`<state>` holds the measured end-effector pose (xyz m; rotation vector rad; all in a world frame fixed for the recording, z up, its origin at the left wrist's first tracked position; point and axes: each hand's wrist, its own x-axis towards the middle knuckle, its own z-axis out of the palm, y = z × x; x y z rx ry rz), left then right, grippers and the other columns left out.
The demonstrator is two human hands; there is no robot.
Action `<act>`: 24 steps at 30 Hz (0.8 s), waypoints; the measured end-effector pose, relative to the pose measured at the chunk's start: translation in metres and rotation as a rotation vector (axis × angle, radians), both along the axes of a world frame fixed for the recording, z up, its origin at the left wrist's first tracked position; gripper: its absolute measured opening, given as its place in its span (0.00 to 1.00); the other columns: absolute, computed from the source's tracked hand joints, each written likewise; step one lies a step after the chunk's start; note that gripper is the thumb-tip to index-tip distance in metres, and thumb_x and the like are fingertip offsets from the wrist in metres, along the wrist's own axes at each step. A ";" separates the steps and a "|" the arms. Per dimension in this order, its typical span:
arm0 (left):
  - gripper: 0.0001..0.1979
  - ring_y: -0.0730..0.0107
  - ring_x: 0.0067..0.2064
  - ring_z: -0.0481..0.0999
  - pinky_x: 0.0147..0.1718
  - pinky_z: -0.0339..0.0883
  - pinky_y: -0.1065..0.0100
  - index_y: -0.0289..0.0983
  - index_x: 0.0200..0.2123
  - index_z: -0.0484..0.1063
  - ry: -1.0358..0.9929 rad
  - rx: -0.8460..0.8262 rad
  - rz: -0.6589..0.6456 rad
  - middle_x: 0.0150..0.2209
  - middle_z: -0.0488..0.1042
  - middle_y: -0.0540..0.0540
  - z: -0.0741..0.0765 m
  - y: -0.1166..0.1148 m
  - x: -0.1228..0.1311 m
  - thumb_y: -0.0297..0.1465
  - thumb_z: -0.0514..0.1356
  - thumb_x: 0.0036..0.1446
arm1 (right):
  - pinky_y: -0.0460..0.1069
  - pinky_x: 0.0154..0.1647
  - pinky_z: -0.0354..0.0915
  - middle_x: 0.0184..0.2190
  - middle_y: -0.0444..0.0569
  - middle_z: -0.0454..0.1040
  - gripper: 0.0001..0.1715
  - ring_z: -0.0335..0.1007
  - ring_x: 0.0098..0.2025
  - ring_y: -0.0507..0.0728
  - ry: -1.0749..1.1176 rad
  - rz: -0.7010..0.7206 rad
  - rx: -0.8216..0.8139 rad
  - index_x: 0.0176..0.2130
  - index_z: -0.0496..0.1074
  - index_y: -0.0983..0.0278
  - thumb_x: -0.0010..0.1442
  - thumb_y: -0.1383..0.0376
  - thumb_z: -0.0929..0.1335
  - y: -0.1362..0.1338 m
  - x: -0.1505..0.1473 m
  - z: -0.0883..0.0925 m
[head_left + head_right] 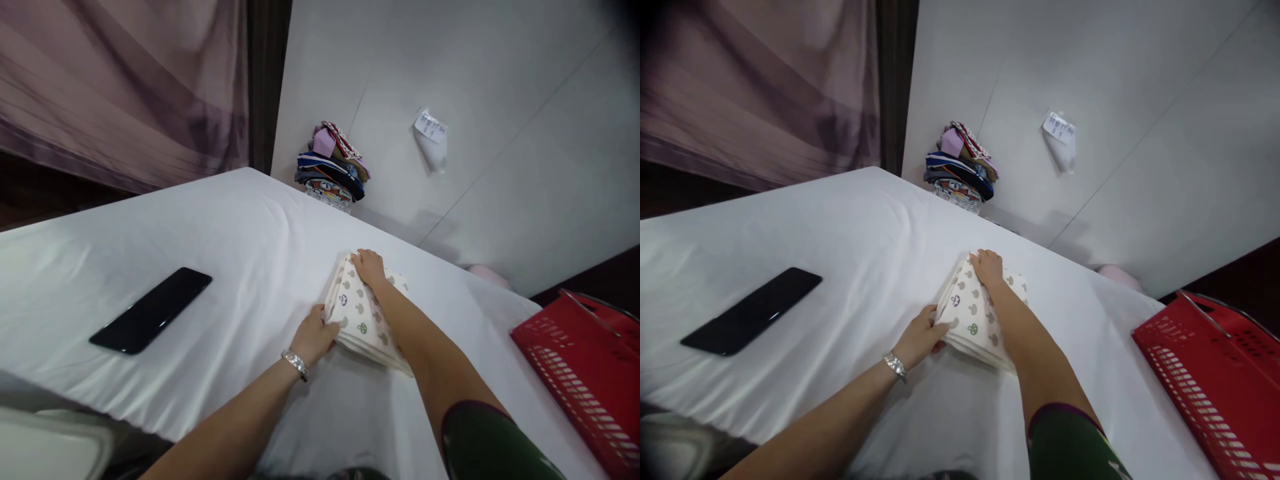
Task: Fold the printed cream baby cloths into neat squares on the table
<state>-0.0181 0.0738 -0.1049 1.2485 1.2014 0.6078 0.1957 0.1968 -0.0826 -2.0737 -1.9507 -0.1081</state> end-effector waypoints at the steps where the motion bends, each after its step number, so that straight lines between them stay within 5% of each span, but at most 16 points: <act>1: 0.26 0.67 0.24 0.74 0.21 0.65 0.69 0.36 0.51 0.60 0.008 0.002 -0.008 0.33 0.75 0.43 0.001 0.000 0.000 0.37 0.59 0.49 | 0.56 0.59 0.44 0.55 0.57 0.65 0.28 0.54 0.59 0.60 0.000 0.022 0.039 0.55 0.63 0.65 0.65 0.52 0.54 -0.003 -0.001 0.000; 3: 0.27 0.67 0.23 0.74 0.21 0.65 0.69 0.36 0.51 0.59 0.021 0.000 -0.026 0.34 0.75 0.42 0.003 0.000 0.000 0.37 0.59 0.49 | 0.56 0.62 0.38 0.62 0.53 0.55 0.31 0.45 0.64 0.58 0.019 0.080 0.011 0.60 0.57 0.62 0.64 0.51 0.53 -0.007 -0.003 -0.003; 8: 0.30 0.67 0.23 0.74 0.19 0.65 0.69 0.35 0.55 0.56 0.067 -0.018 -0.045 0.38 0.75 0.39 0.004 0.003 0.001 0.36 0.59 0.48 | 0.61 0.63 0.33 0.66 0.49 0.42 0.36 0.33 0.67 0.60 0.100 0.094 -0.358 0.64 0.50 0.59 0.63 0.47 0.53 -0.006 -0.006 -0.004; 14: 0.34 0.67 0.23 0.75 0.20 0.67 0.69 0.34 0.56 0.54 0.045 -0.046 -0.059 0.40 0.74 0.37 0.003 0.005 0.000 0.37 0.61 0.47 | 0.61 0.64 0.29 0.67 0.51 0.37 0.37 0.27 0.68 0.59 0.077 0.169 -0.194 0.64 0.47 0.62 0.63 0.47 0.53 -0.031 -0.023 0.004; 19: 0.34 0.68 0.22 0.74 0.19 0.66 0.70 0.34 0.55 0.56 0.082 -0.028 -0.068 0.38 0.75 0.39 0.002 0.007 0.001 0.39 0.62 0.47 | 0.61 0.64 0.28 0.66 0.51 0.42 0.36 0.30 0.68 0.59 0.070 0.302 -0.295 0.63 0.52 0.63 0.63 0.48 0.53 -0.054 -0.039 -0.008; 24: 0.31 0.69 0.23 0.74 0.19 0.66 0.72 0.35 0.52 0.57 0.071 -0.018 -0.077 0.34 0.76 0.42 0.001 0.009 -0.001 0.40 0.62 0.48 | 0.60 0.65 0.31 0.66 0.50 0.42 0.36 0.31 0.68 0.59 0.211 0.283 -0.276 0.64 0.50 0.61 0.63 0.48 0.54 -0.060 -0.035 0.001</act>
